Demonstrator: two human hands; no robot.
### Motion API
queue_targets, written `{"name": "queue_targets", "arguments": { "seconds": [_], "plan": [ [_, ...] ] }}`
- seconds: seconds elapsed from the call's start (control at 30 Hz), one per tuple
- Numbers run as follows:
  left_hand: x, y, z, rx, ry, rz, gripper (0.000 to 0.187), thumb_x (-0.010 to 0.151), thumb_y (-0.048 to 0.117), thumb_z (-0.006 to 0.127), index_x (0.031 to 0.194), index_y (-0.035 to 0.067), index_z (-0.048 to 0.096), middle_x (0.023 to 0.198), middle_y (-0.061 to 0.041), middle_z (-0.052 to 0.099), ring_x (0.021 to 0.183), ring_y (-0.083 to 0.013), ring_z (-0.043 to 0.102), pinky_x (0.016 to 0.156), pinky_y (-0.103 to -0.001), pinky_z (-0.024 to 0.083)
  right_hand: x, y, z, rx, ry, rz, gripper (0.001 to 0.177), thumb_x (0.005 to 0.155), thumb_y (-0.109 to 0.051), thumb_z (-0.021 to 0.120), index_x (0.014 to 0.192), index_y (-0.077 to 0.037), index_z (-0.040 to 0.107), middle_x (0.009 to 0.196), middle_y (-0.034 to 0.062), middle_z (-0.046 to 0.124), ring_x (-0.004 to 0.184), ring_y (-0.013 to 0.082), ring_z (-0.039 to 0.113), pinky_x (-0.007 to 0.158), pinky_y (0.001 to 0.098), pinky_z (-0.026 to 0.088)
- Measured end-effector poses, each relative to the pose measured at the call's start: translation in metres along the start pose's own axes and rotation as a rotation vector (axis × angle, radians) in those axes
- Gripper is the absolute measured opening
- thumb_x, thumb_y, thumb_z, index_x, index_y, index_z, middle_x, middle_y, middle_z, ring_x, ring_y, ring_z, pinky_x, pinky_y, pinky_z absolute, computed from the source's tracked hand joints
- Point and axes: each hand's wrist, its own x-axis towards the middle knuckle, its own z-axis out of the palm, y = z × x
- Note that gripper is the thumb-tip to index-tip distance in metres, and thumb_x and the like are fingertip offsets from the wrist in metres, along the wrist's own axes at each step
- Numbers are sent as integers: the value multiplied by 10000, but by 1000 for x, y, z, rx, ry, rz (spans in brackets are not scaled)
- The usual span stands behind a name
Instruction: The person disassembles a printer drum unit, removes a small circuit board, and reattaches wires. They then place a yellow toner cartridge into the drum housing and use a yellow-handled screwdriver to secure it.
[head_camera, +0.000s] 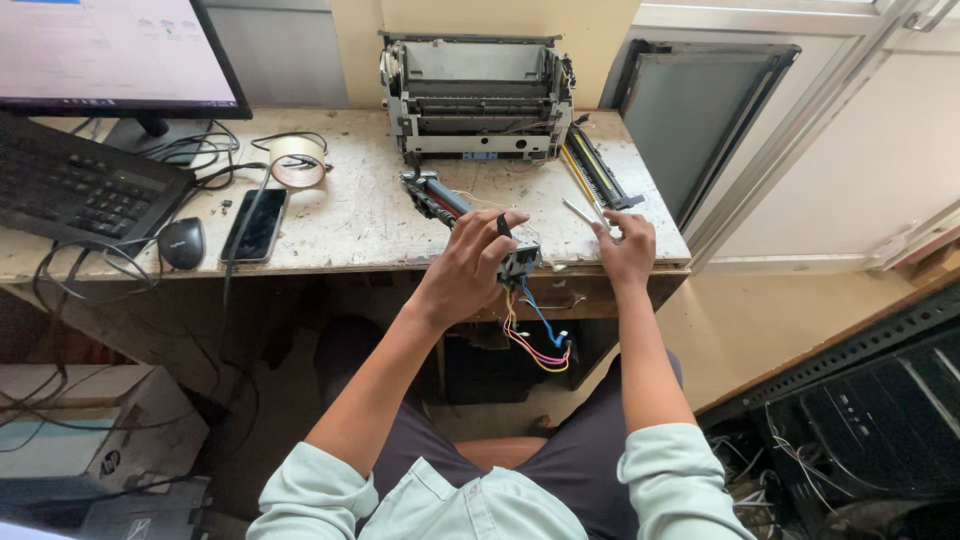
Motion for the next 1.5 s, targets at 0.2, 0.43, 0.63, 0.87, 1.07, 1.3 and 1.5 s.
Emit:
{"name": "queue_targets", "arguments": {
  "seconds": [0.2,0.43,0.63,0.87,1.07,1.3,1.5],
  "plan": [
    [27,16,-33,201,72,-41,522,817,-96,684,1172,135,378,1416,-102,537,1385,-313,484,1104,-502,426,-3,21,17,-168,-49,-59,200,839,-241,835,1004,-130,812,1004,108,699,1016,339,627,907,460,492],
    [39,-5,-28,458,38,34,384,1008,24,689,1261,109,412,1358,-87,553,1336,-289,485,1081,-499,372,0,17,26,-226,-35,-36,119,862,-188,789,962,-127,810,1019,86,705,1033,330,643,891,485,474],
    [11,-44,22,458,-207,-116,449,915,-16,619,1314,78,436,1292,-117,565,1259,-310,537,1053,-484,405,-2,7,26,-298,-69,-30,98,889,-181,755,958,-123,795,1041,60,699,1094,303,623,899,491,451],
    [-23,-76,64,272,-214,-169,410,922,-39,593,1304,20,457,1201,-166,634,1125,-325,618,1018,-477,454,0,13,30,-419,-124,-118,70,957,-152,690,977,-97,729,1049,111,678,1073,321,602,898,474,453],
    [-33,-94,81,225,-326,-120,262,999,-26,592,1234,76,537,1018,-109,740,978,-251,738,975,-399,555,-4,4,17,-55,-123,-169,152,1061,-98,561,1186,-55,636,1025,144,644,1010,348,610,881,442,460],
    [-33,-88,79,140,-189,-154,289,874,74,688,1145,72,586,1028,-118,748,984,-296,740,901,-428,574,-36,-56,7,-53,-164,-344,137,963,-272,733,941,-142,773,870,9,661,879,234,611,828,398,404],
    [-27,-81,69,146,-174,-162,213,913,75,680,1091,96,563,976,-105,726,984,-312,731,867,-433,587,-42,-92,12,-41,-124,-280,181,882,-295,791,841,-122,763,835,9,671,865,233,619,828,389,406]
  ]
}}
